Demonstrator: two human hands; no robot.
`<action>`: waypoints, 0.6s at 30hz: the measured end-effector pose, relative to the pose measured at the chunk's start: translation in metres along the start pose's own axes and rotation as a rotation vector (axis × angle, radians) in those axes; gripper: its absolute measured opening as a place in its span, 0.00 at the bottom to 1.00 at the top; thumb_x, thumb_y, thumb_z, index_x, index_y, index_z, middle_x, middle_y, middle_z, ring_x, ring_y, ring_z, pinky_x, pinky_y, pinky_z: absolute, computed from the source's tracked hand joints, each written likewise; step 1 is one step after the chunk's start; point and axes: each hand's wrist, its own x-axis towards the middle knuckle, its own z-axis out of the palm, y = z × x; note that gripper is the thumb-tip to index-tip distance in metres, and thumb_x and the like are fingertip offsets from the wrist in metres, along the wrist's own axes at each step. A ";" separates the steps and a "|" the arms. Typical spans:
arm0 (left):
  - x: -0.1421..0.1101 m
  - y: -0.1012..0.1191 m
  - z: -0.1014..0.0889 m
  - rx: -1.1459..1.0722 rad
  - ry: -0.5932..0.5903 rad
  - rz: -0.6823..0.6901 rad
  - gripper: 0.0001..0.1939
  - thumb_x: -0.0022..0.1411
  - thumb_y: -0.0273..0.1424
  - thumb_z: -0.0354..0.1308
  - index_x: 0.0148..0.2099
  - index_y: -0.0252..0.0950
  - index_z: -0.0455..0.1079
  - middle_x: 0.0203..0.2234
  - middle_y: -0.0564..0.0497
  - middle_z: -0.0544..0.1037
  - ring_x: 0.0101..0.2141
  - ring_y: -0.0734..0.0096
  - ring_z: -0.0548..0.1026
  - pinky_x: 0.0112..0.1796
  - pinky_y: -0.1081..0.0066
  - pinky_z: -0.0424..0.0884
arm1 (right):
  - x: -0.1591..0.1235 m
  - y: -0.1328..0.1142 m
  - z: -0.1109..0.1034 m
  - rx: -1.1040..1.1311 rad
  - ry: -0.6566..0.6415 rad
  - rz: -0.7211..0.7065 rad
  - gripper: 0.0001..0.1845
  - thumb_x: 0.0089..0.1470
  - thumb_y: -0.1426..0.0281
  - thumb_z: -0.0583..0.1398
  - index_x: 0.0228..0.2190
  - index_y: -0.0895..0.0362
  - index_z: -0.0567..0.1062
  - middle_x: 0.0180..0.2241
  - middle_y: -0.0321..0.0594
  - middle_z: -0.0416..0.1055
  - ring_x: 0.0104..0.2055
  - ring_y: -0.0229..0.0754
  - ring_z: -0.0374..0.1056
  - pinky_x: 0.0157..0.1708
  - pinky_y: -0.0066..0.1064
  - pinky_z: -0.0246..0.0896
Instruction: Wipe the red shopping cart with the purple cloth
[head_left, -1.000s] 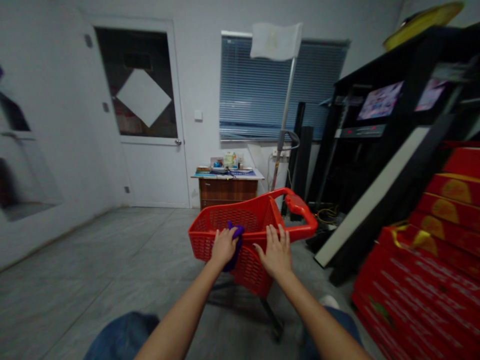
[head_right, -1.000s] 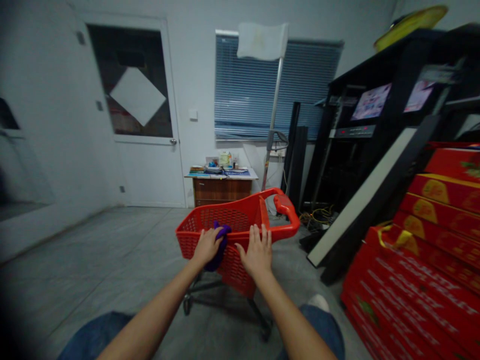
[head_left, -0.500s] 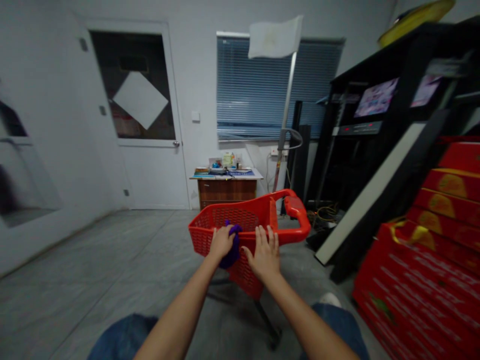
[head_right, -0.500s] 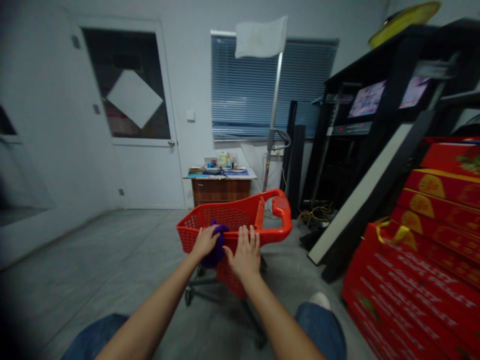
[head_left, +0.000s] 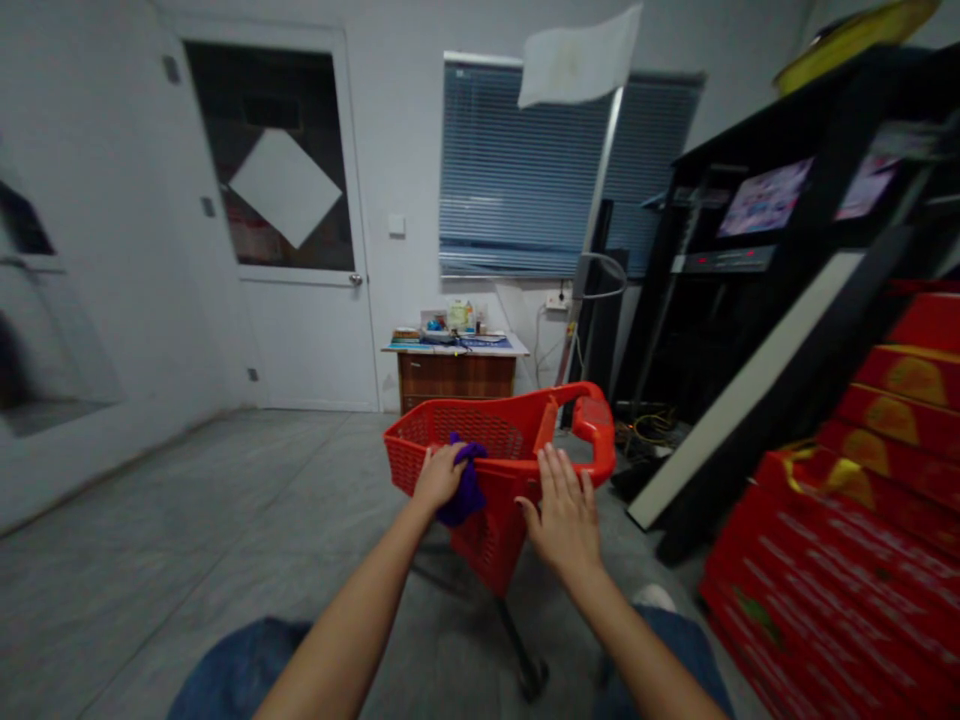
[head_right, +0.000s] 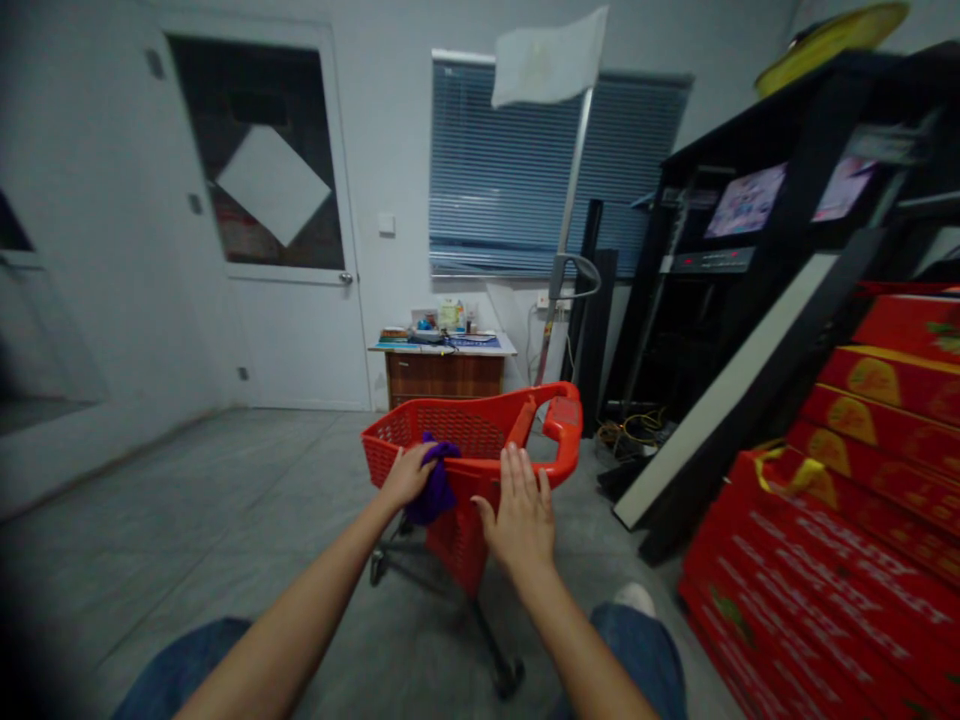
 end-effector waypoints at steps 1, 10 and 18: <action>0.000 0.000 -0.001 -0.001 0.012 -0.010 0.20 0.68 0.31 0.49 0.61 0.43 0.67 0.59 0.46 0.73 0.60 0.59 0.67 0.65 0.42 0.46 | -0.001 0.002 -0.001 -0.012 -0.003 -0.007 0.39 0.66 0.51 0.44 0.68 0.64 0.50 0.68 0.50 0.54 0.71 0.51 0.43 0.68 0.48 0.32; -0.008 0.066 0.011 -0.224 -0.056 0.175 0.22 0.67 0.29 0.49 0.62 0.46 0.65 0.60 0.49 0.71 0.61 0.64 0.65 0.66 0.44 0.44 | 0.006 0.007 0.003 0.018 -0.029 -0.028 0.35 0.65 0.53 0.48 0.64 0.62 0.62 0.65 0.48 0.60 0.68 0.52 0.49 0.67 0.48 0.30; -0.004 0.033 0.009 -0.081 -0.006 0.088 0.21 0.68 0.30 0.49 0.61 0.44 0.66 0.59 0.47 0.73 0.60 0.62 0.67 0.65 0.43 0.46 | 0.024 0.045 -0.015 0.014 0.107 0.102 0.27 0.65 0.69 0.46 0.62 0.59 0.65 0.64 0.45 0.62 0.68 0.51 0.49 0.67 0.49 0.38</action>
